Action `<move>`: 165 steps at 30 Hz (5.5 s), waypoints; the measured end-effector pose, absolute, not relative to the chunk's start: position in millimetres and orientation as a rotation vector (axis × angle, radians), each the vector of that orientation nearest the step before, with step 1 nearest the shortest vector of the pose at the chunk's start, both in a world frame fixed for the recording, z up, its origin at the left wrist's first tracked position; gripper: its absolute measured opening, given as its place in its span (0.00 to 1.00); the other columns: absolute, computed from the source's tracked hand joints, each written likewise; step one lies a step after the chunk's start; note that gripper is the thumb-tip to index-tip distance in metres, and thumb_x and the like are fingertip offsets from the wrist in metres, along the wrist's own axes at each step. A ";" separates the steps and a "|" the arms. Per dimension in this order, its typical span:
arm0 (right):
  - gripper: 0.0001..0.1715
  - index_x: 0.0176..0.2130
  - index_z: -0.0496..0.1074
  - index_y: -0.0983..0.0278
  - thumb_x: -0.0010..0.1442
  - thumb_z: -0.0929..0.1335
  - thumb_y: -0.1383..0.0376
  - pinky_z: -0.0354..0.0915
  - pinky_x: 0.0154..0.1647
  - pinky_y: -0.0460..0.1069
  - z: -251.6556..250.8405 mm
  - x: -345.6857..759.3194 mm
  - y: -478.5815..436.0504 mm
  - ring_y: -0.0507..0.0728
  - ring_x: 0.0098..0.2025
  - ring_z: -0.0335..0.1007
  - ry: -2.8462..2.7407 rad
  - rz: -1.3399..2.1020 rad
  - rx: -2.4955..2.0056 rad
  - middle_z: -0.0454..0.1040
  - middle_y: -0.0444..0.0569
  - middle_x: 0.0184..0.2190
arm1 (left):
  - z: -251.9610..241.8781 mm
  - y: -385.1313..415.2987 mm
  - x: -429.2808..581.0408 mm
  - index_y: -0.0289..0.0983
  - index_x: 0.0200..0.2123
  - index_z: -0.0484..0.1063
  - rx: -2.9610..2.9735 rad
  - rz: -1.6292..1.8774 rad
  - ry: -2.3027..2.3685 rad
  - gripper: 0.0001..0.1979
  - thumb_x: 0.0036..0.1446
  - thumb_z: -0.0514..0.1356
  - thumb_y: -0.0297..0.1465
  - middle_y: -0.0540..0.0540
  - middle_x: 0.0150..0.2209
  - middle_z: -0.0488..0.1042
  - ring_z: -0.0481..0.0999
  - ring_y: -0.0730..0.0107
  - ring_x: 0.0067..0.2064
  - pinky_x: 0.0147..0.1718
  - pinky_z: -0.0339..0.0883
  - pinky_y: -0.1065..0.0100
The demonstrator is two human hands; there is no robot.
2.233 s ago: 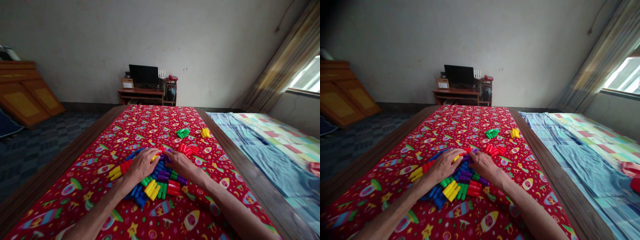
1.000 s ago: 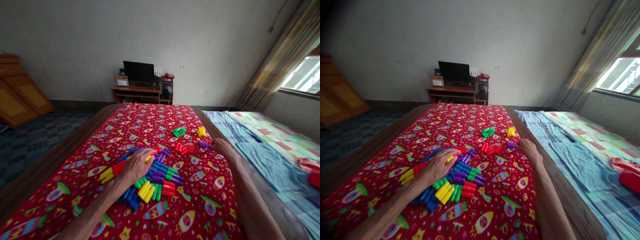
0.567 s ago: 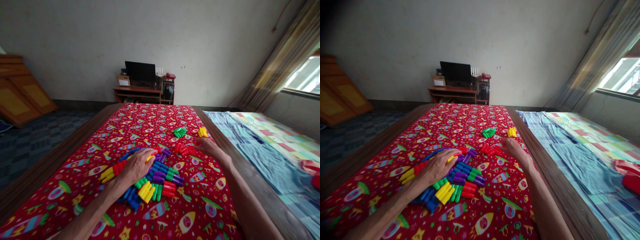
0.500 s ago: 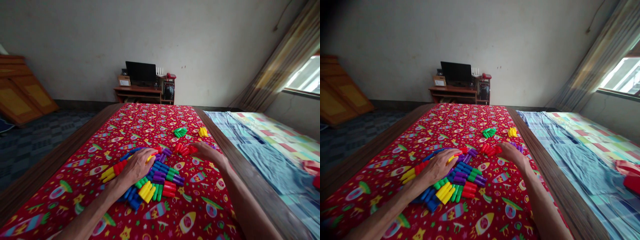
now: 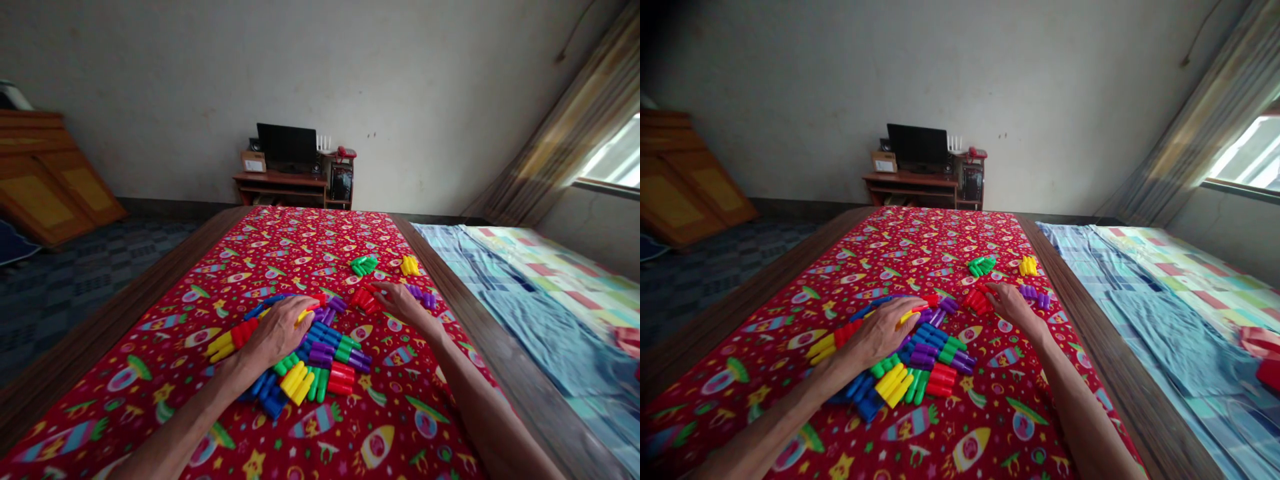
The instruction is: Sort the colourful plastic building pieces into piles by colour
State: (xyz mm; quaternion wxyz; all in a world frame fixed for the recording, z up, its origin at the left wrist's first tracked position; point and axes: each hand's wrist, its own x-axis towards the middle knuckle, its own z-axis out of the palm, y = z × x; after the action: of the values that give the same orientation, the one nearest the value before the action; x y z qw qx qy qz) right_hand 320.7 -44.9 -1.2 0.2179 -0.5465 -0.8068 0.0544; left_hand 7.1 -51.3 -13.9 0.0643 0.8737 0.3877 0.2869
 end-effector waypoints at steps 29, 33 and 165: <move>0.13 0.43 0.73 0.67 0.60 0.63 0.74 0.63 0.41 0.48 0.8 203.1 -25.7 0.55 0.38 0.71 -2.477 0.073 -1.237 0.77 0.54 0.37 | -16.3 -30.5 -7.1 0.38 0.42 0.74 2.436 1.068 1.294 0.11 0.57 0.55 0.26 0.44 0.41 0.77 0.79 0.62 0.44 0.47 0.74 0.62; 0.14 0.47 0.73 0.66 0.62 0.64 0.71 0.65 0.46 0.51 19.3 237.7 -44.9 0.58 0.43 0.72 -2.354 -0.025 -1.159 0.77 0.56 0.41 | -11.3 -35.3 -4.1 0.39 0.41 0.74 2.393 1.145 1.257 0.10 0.58 0.56 0.26 0.45 0.41 0.77 0.79 0.62 0.44 0.47 0.73 0.63; 0.10 0.30 0.71 0.67 0.63 0.64 0.71 0.49 0.26 0.43 16.5 216.8 -67.1 0.48 0.23 0.56 -2.279 0.463 -1.096 0.67 0.42 0.22 | -5.1 -41.8 -11.3 0.40 0.47 0.74 2.833 0.650 1.178 0.14 0.66 0.54 0.39 0.45 0.44 0.79 0.75 0.60 0.49 0.60 0.55 0.51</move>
State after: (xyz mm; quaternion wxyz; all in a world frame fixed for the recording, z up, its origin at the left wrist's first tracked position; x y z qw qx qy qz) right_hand 216.8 -67.1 16.5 0.2815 -0.4090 -0.8506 0.1730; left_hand -11.3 -41.8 -5.1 0.0026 0.9033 0.3756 0.2074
